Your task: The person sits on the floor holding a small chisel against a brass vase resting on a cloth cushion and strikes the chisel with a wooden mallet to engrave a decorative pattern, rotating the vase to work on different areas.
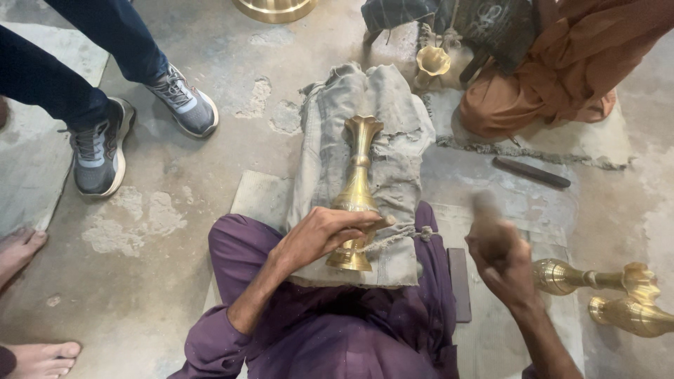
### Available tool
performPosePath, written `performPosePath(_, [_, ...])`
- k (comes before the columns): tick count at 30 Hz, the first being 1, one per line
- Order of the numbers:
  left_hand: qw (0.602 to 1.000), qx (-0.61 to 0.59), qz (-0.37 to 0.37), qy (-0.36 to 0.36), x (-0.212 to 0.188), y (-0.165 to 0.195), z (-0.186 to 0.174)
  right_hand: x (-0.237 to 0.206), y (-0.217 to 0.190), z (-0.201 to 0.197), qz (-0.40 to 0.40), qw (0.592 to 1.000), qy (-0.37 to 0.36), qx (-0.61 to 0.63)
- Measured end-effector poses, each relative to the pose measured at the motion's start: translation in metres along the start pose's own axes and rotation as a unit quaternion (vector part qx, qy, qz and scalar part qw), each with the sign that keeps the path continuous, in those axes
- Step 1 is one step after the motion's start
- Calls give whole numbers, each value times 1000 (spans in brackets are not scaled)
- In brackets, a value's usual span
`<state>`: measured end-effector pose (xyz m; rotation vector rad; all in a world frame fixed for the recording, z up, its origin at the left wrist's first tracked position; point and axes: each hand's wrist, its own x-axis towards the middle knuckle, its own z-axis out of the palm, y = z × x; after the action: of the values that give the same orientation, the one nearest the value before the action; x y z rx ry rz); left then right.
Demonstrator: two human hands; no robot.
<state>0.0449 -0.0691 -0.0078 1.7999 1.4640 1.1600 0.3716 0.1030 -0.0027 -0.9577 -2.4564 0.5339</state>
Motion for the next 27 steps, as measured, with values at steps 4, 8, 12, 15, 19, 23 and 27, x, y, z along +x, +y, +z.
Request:
performPosePath(4, [997,-19,-33,63,-11,-10,10,-7,-7,-12,-38,959,2,-279])
performPosePath(8, [955,-122,-86,255,-43,-24,10,-11,-2,-6,91,989,-36,-111])
performPosePath(12, [903,-185,-143,359,-77,-36,15,-25,-6,13,132,989,-31,57])
performPosePath(15, [877,-222,-197,376,-95,-41,21,-34,-25,33,133,985,-38,106])
performPosePath(19, [855,-254,-217,397,-104,-40,33,-37,-60,57,93,976,-76,181])
performPosePath(23, [817,-339,-184,429,-94,-38,46,-37,-90,73,105,972,-146,149])
performPosePath(27, [763,-387,-177,487,-67,-36,60,-34,-109,88,1,987,-109,116])
